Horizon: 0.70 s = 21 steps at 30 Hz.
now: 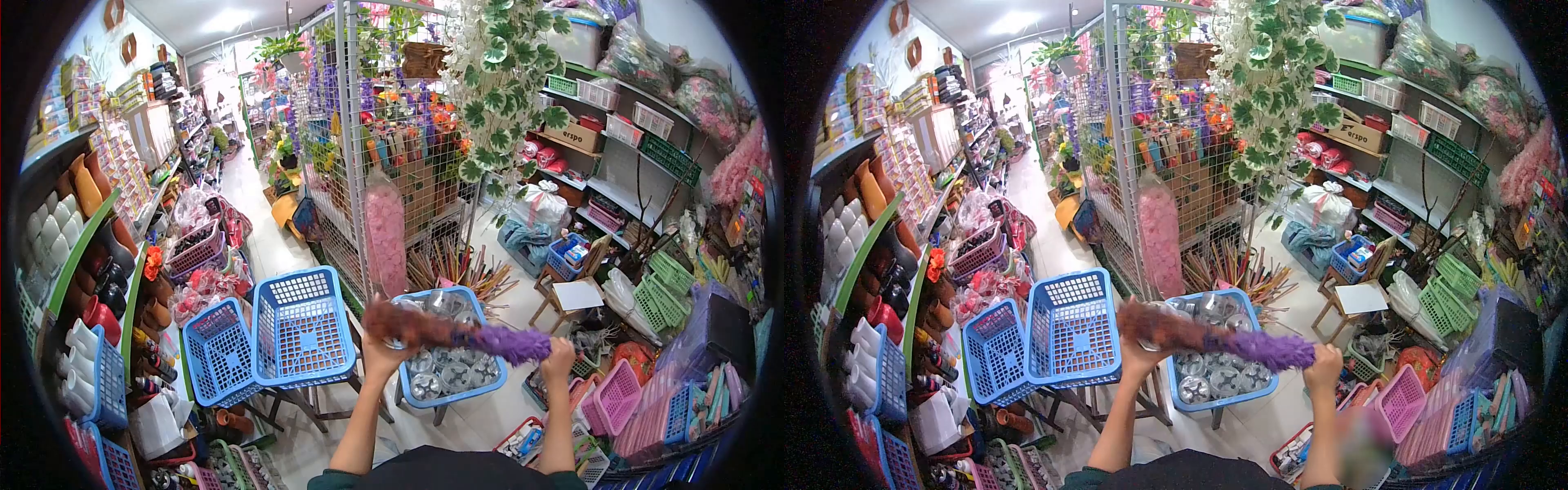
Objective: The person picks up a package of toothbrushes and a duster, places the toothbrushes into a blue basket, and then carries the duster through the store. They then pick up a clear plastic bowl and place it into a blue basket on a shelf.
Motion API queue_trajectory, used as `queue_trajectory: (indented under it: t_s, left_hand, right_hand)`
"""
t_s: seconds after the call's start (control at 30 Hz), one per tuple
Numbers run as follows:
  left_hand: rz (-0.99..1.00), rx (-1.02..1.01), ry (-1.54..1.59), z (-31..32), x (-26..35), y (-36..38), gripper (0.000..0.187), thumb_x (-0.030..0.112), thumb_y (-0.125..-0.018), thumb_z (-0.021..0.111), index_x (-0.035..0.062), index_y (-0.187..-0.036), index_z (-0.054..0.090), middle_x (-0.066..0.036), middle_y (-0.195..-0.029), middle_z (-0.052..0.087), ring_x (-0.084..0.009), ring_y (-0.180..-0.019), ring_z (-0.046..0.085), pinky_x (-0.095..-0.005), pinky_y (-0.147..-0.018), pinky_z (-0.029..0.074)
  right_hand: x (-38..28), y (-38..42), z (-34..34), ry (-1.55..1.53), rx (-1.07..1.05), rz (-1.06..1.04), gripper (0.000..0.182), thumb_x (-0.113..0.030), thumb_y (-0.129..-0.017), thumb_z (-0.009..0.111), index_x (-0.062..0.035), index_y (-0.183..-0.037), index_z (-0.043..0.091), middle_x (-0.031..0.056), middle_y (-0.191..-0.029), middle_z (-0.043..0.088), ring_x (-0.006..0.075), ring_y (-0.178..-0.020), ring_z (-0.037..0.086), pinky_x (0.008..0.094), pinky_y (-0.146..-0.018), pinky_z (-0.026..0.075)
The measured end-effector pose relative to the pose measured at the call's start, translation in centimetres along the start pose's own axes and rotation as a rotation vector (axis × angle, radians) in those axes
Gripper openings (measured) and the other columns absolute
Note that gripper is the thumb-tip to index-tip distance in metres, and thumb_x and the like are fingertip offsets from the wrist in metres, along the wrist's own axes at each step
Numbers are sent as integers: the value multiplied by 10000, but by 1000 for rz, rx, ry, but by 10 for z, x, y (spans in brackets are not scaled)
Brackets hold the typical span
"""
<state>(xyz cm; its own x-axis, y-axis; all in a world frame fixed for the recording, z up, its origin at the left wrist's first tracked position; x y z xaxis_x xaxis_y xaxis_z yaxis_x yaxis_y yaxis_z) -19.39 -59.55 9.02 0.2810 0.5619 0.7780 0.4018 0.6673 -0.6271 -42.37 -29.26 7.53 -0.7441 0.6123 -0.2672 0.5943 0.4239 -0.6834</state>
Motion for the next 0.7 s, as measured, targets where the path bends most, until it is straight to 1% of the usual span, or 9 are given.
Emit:
queue_trajectory:
  t_s: [0.03,0.1,0.13,0.23,0.27,0.4,0.57,0.63,0.7]
  left_hand:
    - [-202,-1,134,-1,-5,-2,1165,330,-499,878,35,-1449,273,-115,-1237,551,-231,-1081,550,-393,-952,404]
    - [-59,-11,-362,-10,6,-6,1239,342,-463,878,75,-1475,215,-89,-1242,559,-232,-1084,525,-416,-971,315]
    - [-58,-35,-417,-8,2,-4,1279,336,-439,873,110,-1489,178,-42,-1246,561,-235,-1090,498,-410,-977,243]
    - [-142,-80,-627,1,5,4,1272,328,-437,866,106,-1486,182,-4,-1262,556,-230,-1076,493,-408,-974,250]
    - [19,-80,-357,1,7,1,1272,364,-456,868,98,-1484,169,-43,-1280,537,-221,-1125,474,-397,-988,212]
    - [47,-29,-470,-7,13,-6,1258,323,-461,867,78,-1477,167,-29,-1275,543,-206,-1121,464,-391,-983,192]
    - [58,-108,-384,0,27,-5,1177,321,-482,852,62,-1447,229,-9,-1265,564,-230,-1066,484,-442,-990,190]
    - [51,-65,-380,-3,20,-9,1187,346,-468,863,45,-1435,245,-14,-1265,564,-226,-1096,469,-450,-1009,169]
    - [68,-26,-370,-9,27,-9,1183,360,-475,867,39,-1432,248,-17,-1262,565,-222,-1089,469,-450,-1010,163]
  right_hand:
    - [2,0,-6,1,-1,0,179,-212,-742,599,-36,-718,623,150,-694,588,354,-697,530,438,-655,396]
    - [9,1,-19,45,70,30,185,-224,-742,609,-44,-698,606,135,-690,565,337,-700,509,417,-665,386]
    - [13,2,-18,41,69,38,188,-220,-749,602,-40,-695,601,130,-684,556,340,-701,509,417,-668,384]
    - [8,10,-9,76,72,-39,186,-211,-760,587,-35,-707,613,123,-684,551,334,-702,506,418,-664,377]
    - [6,11,-7,24,-33,-106,201,-219,-766,584,-28,-716,619,119,-698,562,330,-706,506,417,-672,371]
    - [18,10,-29,57,87,-44,220,-240,-760,596,-24,-725,611,123,-708,556,328,-704,500,412,-685,363]
    - [19,16,-16,74,38,-47,235,-258,-739,614,-23,-746,604,137,-714,550,326,-709,498,416,-697,373]
    - [5,10,-27,-39,54,-137,235,-253,-729,622,-20,-733,596,137,-702,542,333,-705,486,421,-690,371]
    - [23,12,-26,1,56,-102,234,-248,-732,617,-15,-728,592,136,-691,533,333,-704,481,423,-685,368]
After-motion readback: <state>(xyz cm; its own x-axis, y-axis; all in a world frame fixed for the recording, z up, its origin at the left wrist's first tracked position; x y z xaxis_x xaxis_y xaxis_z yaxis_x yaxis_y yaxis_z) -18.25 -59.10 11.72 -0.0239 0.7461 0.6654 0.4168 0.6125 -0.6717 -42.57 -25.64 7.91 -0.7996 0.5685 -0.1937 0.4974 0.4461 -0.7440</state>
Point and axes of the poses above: each hand's wrist, its own y-axis away from the middle knuckle, its own z-axis out of the palm, x = y × z, the point moved 6 cm from there along -y, towards the middle knuckle
